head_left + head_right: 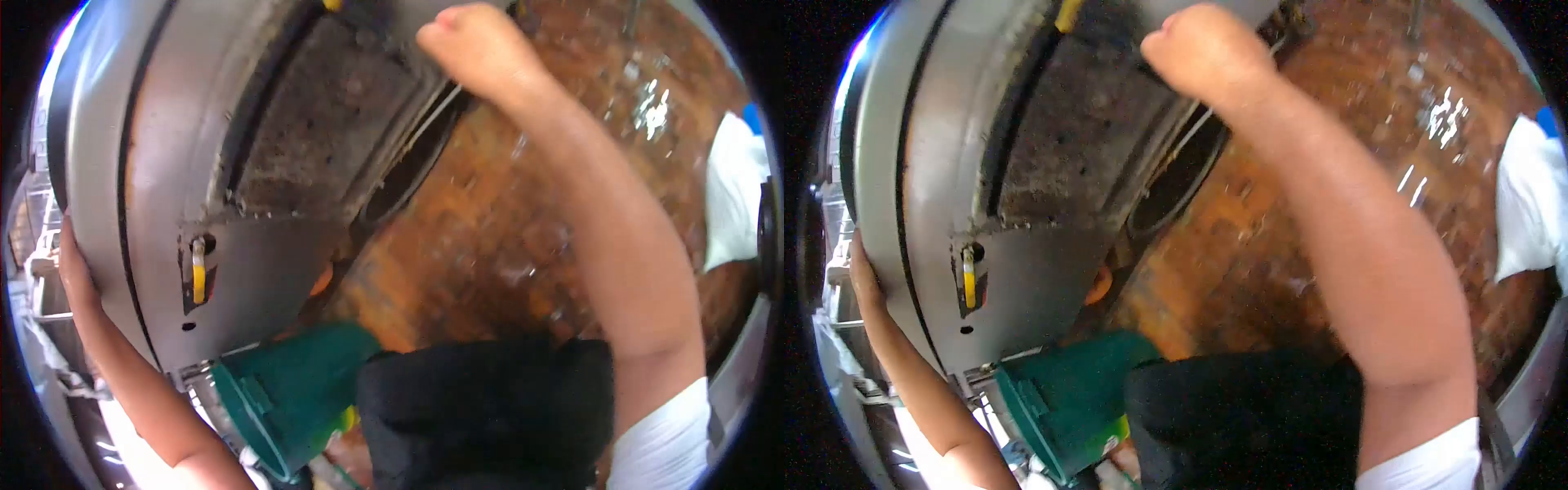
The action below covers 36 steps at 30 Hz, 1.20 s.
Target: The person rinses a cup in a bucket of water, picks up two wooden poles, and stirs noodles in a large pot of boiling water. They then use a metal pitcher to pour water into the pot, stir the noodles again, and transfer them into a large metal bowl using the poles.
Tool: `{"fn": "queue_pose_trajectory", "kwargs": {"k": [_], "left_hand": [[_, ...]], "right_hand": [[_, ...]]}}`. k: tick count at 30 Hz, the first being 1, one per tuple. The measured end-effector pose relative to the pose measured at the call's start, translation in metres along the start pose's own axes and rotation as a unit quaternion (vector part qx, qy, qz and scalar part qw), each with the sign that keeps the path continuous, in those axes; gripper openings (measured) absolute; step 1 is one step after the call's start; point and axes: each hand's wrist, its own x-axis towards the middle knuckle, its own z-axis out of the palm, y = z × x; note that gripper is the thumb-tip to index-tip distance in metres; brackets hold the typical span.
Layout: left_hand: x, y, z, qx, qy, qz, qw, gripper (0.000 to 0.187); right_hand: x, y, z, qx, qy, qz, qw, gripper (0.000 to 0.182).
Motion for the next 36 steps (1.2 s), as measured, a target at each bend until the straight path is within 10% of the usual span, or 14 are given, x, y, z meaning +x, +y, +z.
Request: {"fn": "queue_pose_trajectory", "kwargs": {"k": [23,36], "left_hand": [[-0.022,0.007,0.012,0.114,0.015,0.052,0.992,0.068],[-0.015,0.0,0.007,0.083,-0.004,0.089,0.993,0.063]], "right_hand": [[0.039,-0.073,-0.001,-0.089,-0.043,0.045,0.994,0.03],[-0.012,0.004,-0.003,0.022,-0.032,0.062,0.997,0.027]]}}
